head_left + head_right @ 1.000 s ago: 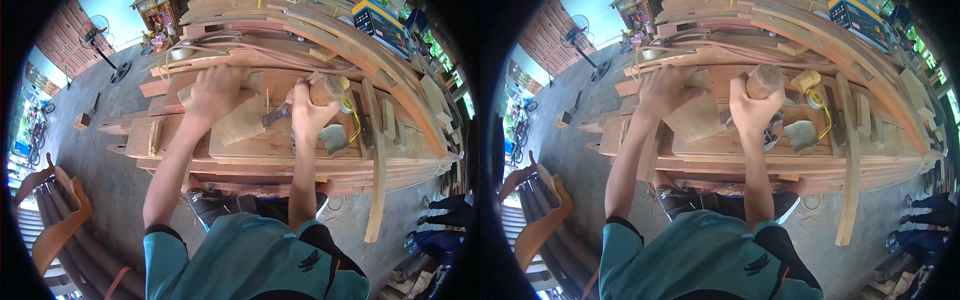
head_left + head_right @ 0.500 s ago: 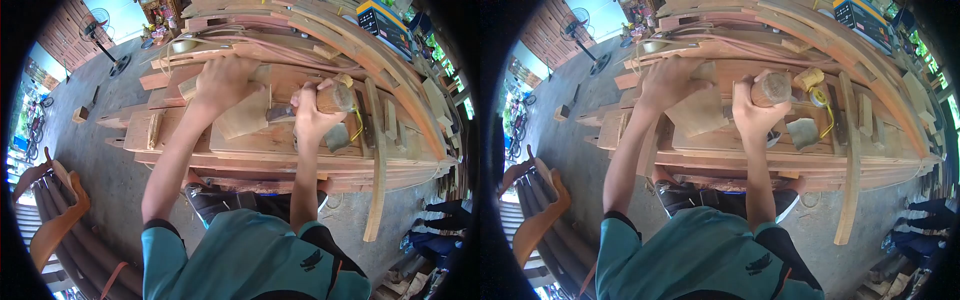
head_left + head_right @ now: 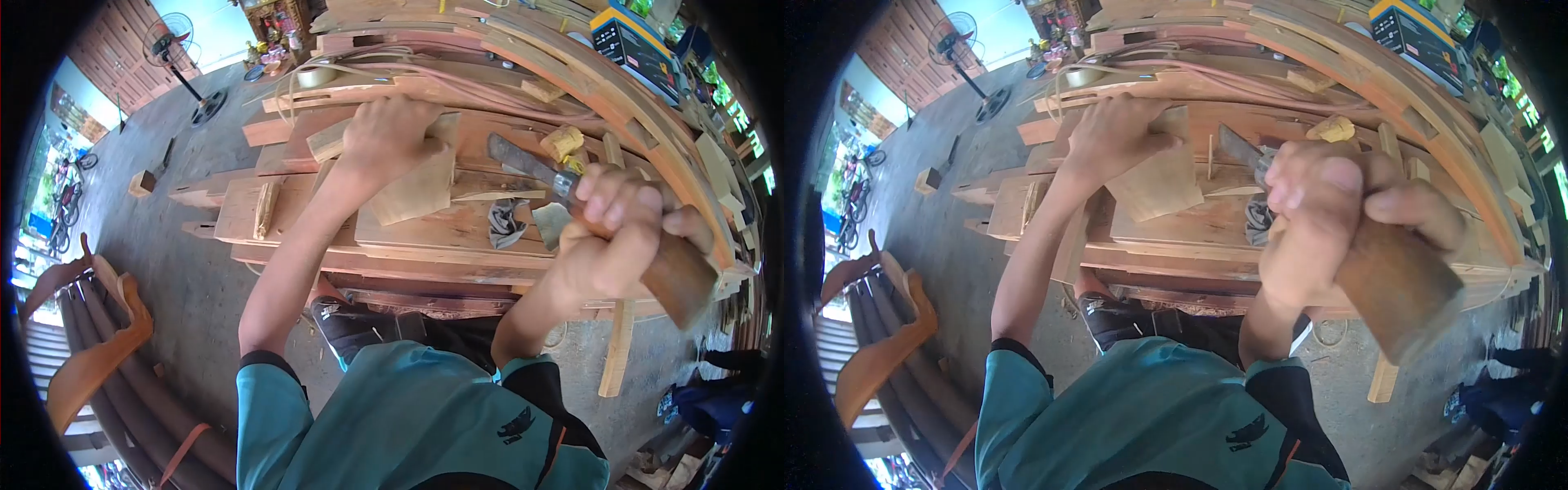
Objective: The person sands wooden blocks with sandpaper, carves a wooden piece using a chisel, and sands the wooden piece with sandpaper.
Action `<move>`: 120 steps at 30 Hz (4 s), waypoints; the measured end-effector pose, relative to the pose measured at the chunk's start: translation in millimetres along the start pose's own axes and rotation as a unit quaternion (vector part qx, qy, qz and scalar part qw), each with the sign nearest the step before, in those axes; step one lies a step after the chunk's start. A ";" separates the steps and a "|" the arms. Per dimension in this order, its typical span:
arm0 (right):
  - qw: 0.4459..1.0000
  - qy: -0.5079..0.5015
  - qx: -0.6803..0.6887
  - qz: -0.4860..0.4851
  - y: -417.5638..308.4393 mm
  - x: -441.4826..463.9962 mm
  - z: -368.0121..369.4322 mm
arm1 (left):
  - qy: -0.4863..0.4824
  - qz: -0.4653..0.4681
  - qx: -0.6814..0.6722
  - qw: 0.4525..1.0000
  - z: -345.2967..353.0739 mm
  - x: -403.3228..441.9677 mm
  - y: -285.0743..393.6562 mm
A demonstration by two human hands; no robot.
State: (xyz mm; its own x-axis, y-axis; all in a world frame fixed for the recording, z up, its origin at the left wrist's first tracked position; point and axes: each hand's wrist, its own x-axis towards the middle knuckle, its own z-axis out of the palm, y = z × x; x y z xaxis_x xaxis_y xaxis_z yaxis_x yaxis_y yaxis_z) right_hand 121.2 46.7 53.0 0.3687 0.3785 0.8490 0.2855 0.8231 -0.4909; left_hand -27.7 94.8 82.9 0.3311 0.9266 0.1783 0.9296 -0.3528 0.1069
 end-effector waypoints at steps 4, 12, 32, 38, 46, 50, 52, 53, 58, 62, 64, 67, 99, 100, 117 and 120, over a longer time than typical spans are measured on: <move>0.998 -0.018 -0.015 0.067 38.6 -23.2 14.1 | 0.037 0.022 -0.007 0.999 7.0 0.2 -1.6; 0.935 -0.087 0.264 0.219 40.0 -8.2 10.0 | 0.054 0.128 -0.031 0.990 7.7 2.8 -19.7; 0.958 -0.110 -0.209 -0.165 23.6 1.4 -21.0 | 0.020 0.033 -0.019 0.999 5.4 15.0 -25.2; 0.946 -0.038 0.235 0.219 50.9 -12.5 26.1 | 0.041 0.065 0.038 0.996 4.8 13.4 -16.1; 0.869 -0.173 0.414 0.206 78.3 -4.5 -7.5 | 0.035 0.189 -0.032 0.981 4.8 26.6 -36.2; 0.934 -0.095 0.262 0.225 52.8 -10.9 5.4 | 0.082 0.132 0.004 0.988 10.8 18.5 -20.8; 0.979 -0.054 0.145 0.135 47.7 -12.0 2.0 | 0.083 0.101 -0.001 0.991 11.4 18.3 -19.7; 0.990 -0.036 0.113 0.081 41.5 -7.6 -3.8 | 0.075 0.087 -0.004 0.993 11.6 19.7 -22.7; 0.931 0.004 0.365 -0.026 -23.1 32.8 -19.4 | 0.024 0.025 -0.013 0.999 4.8 23.0 -24.4; 0.997 -0.042 -0.011 0.068 48.9 -17.0 15.6 | 0.030 0.017 -0.017 0.999 14.3 30.5 -28.4; 0.959 -0.007 0.173 0.223 52.3 -15.5 30.0 | 0.058 0.026 -0.015 0.998 8.9 35.6 -27.5; 0.954 -0.032 0.157 0.252 61.2 -1.2 26.2 | 0.044 0.079 -0.012 0.996 11.3 29.5 -21.7; 0.990 -0.036 0.128 -0.034 51.7 36.1 17.0 | 0.080 0.066 0.033 0.994 -18.0 -7.5 12.9; 0.997 -0.041 0.062 -0.031 83.4 12.5 21.4 | 0.072 0.062 0.016 0.995 -9.7 -5.6 11.3; 0.993 0.010 0.079 0.083 64.7 -4.0 16.6 | 0.100 0.051 0.035 0.993 7.6 -6.1 28.9; 0.996 -0.009 0.058 0.074 64.2 -3.3 8.3 | 0.114 0.059 0.012 0.992 7.8 -1.7 28.1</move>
State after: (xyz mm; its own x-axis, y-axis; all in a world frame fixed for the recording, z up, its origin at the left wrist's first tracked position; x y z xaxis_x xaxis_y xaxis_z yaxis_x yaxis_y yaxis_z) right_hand 131.0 101.8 20.2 0.3832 0.5056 0.7730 0.1256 0.8006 -0.5859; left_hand -0.9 84.3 77.9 0.3957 0.8245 0.4044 0.8907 -0.4518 0.0497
